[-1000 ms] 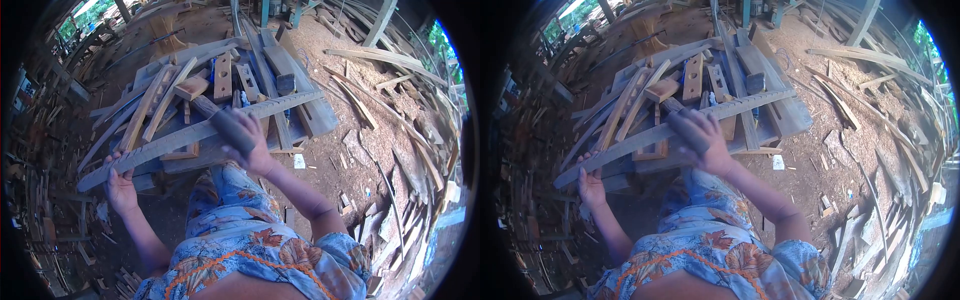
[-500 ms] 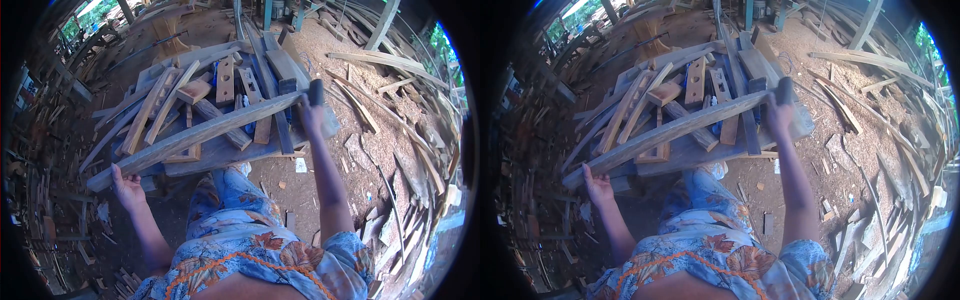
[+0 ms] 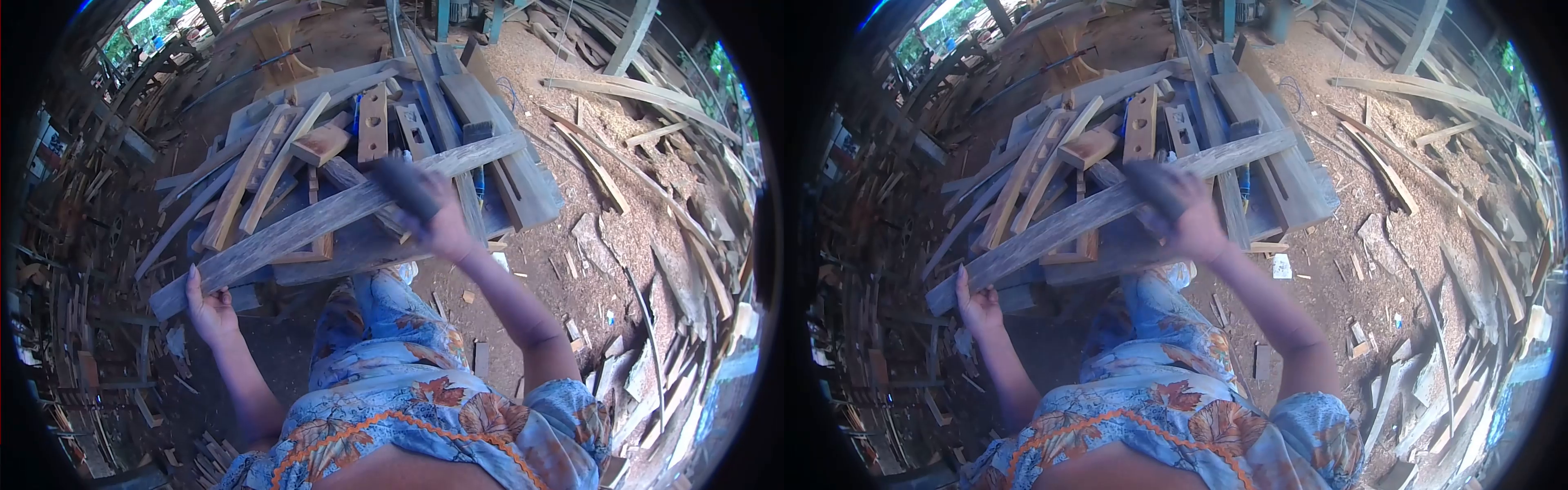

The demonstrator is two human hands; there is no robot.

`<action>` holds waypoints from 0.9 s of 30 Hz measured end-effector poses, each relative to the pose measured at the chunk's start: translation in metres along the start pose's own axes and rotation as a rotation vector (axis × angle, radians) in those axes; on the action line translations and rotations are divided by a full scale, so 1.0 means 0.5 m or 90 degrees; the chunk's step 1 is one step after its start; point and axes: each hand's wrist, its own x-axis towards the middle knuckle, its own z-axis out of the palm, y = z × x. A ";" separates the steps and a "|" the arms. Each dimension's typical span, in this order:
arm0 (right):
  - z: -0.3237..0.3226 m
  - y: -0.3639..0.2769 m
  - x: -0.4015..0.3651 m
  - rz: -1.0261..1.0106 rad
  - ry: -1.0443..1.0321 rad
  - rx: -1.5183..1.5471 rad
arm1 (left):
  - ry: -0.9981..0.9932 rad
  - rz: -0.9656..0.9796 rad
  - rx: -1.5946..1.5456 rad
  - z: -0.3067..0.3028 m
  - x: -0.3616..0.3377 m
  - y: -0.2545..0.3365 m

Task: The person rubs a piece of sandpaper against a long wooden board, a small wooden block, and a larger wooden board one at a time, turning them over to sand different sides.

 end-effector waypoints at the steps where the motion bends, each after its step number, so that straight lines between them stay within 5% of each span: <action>1: -0.015 0.041 -0.006 0.051 0.020 -0.037 | -0.004 -0.001 0.005 0.000 0.001 0.000; 2: -0.028 0.091 -0.014 0.102 0.040 -0.074 | -0.008 -0.002 0.009 0.000 0.002 0.000; 4: -0.042 0.206 -0.018 0.202 0.111 0.183 | -0.010 -0.003 0.010 -0.003 0.006 -0.001; 8: -0.105 0.337 -0.048 0.619 0.178 -0.001 | -0.005 0.000 0.008 0.000 -0.001 0.001; 11: -0.123 0.456 -0.085 0.624 0.169 -0.170 | 0.017 0.009 0.018 0.000 -0.004 0.004; 15: -0.105 0.356 -0.035 0.705 0.082 -0.362 | 0.011 -0.002 0.022 -0.002 -0.009 0.011; 16: -0.079 0.316 -0.028 0.698 0.077 -0.359 | 0.008 0.008 0.023 0.001 -0.010 0.011; 18: -0.028 0.238 -0.026 0.325 0.338 0.027 | 0.011 0.017 0.023 0.011 -0.018 0.012; 20: 0.007 0.121 -0.007 0.314 0.235 0.173 | 0.005 0.043 0.010 0.027 -0.032 0.020; 24: 0.071 -0.102 0.011 0.013 0.054 -0.005 | -0.004 0.026 0.012 0.003 -0.015 0.005; 27: 0.078 -0.157 0.013 -0.067 -0.092 0.004 | 0.003 0.028 0.002 -0.007 -0.015 0.008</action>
